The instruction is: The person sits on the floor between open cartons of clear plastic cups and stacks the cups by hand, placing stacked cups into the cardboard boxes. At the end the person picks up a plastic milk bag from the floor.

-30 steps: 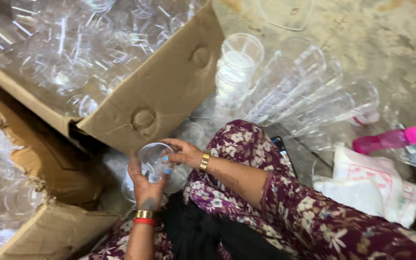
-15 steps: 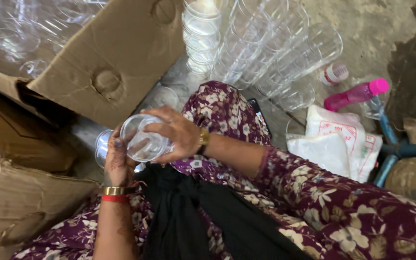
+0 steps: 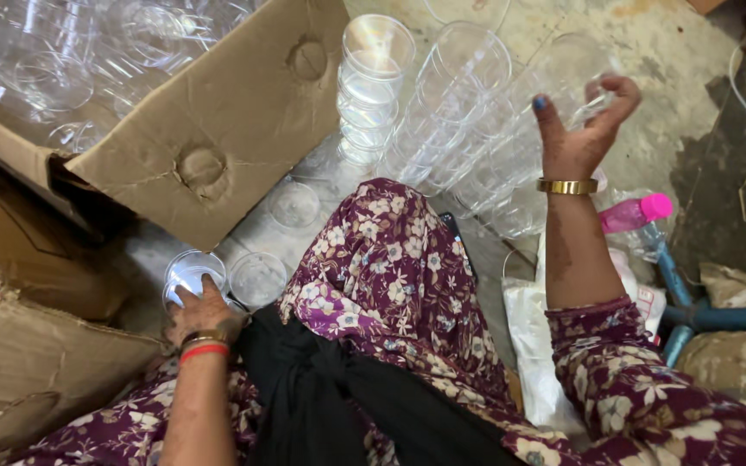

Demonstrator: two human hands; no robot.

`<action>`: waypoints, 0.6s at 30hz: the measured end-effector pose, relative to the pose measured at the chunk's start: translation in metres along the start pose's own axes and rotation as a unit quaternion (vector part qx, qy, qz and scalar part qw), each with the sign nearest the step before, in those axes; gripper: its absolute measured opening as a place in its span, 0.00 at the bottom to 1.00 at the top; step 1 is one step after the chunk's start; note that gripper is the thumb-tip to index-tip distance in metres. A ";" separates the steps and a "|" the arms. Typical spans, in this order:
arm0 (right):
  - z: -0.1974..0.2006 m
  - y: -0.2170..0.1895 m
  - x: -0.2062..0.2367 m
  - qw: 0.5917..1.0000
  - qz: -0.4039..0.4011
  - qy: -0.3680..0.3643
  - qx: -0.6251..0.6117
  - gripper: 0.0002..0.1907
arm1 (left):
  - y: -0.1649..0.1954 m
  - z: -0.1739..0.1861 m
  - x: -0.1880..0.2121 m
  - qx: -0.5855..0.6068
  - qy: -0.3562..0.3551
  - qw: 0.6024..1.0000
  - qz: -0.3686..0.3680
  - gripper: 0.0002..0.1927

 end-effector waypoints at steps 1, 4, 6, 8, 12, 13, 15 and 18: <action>-0.007 0.011 0.003 1.000 -0.007 -0.021 0.003 0.45 | 0.001 -0.004 -0.006 -0.002 -0.005 1.000 0.017 0.59; -0.018 0.037 0.001 0.998 -0.010 -0.048 0.033 0.45 | -0.007 -0.025 -0.024 0.023 -0.036 0.998 0.039 0.55; -0.024 0.047 -0.004 0.997 -0.002 -0.059 0.057 0.46 | -0.011 -0.033 -0.039 0.049 0.008 0.999 0.021 0.40; -0.029 0.052 -0.007 0.994 0.009 -0.077 0.077 0.46 | -0.019 -0.048 -0.046 0.057 0.023 0.998 0.014 0.32; -0.032 0.052 -0.005 0.989 0.033 -0.131 0.068 0.45 | -0.019 -0.057 -0.057 0.027 0.045 0.999 0.009 0.33; -0.031 0.053 -0.003 0.986 0.035 -0.136 0.086 0.47 | -0.017 -0.056 -0.056 0.015 0.062 0.998 0.005 0.34; -0.026 0.057 0.002 0.981 0.055 -0.134 0.127 0.50 | -0.018 -0.054 -0.054 0.015 0.053 0.998 0.019 0.30; -0.015 0.068 0.009 0.972 0.104 -0.097 0.187 0.54 | -0.015 -0.032 -0.040 0.035 0.047 0.998 0.020 0.40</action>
Point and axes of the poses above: each hand's wrist, its own x-axis away from the middle knuckle, its own z-axis out of the back of the hand, y = z × x, the point moved 5 cm from there along -x, towards the middle knuckle, and after that the axes turned 7 degrees about z, right-handed, at the moved point
